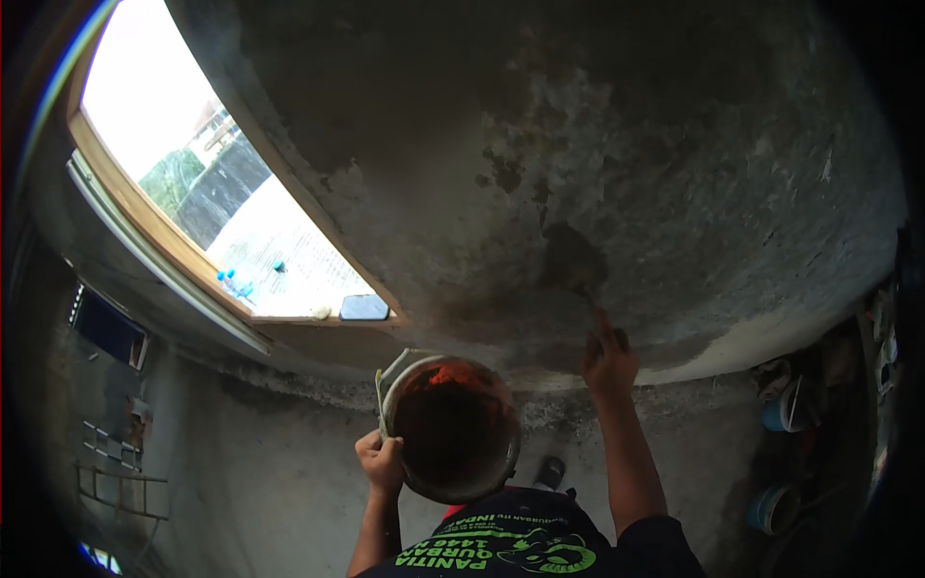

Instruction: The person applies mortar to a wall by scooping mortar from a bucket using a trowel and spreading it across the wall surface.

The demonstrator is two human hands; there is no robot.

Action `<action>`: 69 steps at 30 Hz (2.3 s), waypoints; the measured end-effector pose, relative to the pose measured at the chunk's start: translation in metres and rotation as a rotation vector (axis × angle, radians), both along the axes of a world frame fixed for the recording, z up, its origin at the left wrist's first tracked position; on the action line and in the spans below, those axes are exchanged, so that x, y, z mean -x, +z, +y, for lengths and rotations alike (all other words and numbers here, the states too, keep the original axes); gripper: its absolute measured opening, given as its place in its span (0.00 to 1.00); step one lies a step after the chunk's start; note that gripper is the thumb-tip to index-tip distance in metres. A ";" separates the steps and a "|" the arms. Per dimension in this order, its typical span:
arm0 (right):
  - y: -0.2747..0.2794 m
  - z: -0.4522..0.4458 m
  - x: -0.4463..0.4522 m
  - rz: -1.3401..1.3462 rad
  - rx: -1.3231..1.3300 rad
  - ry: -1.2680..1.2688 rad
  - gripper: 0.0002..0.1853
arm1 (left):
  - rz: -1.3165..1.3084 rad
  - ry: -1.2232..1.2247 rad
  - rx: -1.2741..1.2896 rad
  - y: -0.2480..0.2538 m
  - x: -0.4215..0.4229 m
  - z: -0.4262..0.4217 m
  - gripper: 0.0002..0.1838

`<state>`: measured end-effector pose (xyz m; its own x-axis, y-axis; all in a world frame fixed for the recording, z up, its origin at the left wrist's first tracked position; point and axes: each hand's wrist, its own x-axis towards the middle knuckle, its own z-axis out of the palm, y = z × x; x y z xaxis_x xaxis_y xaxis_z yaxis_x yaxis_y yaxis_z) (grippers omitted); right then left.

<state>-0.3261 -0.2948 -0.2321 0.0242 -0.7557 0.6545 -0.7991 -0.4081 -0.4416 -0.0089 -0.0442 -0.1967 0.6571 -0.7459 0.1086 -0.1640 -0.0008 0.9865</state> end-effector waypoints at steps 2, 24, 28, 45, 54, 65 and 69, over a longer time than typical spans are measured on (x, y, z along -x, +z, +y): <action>-0.031 0.025 0.026 -0.020 -0.165 -0.007 0.30 | -0.100 -0.032 0.019 0.013 0.004 -0.007 0.13; 0.062 0.163 -0.022 0.158 -0.760 0.608 0.19 | -0.591 -0.399 0.253 0.062 -0.026 -0.022 0.08; 0.079 0.152 -0.079 0.516 -0.910 0.605 0.15 | -0.622 -0.454 0.277 0.066 -0.031 -0.015 0.08; 0.017 0.153 -0.147 0.141 -1.194 1.009 0.22 | -0.701 -0.614 0.314 0.072 -0.069 0.006 0.12; 0.006 0.147 -0.145 -0.757 -1.863 1.131 0.24 | -0.618 -0.514 0.312 0.061 -0.089 0.004 0.10; 0.032 0.145 -0.073 -1.255 -1.570 1.240 0.31 | -0.139 -0.012 0.219 0.028 -0.116 0.012 0.12; 0.088 0.125 -0.073 -1.296 -1.271 1.233 0.32 | -0.106 0.022 0.140 0.001 -0.124 0.026 0.12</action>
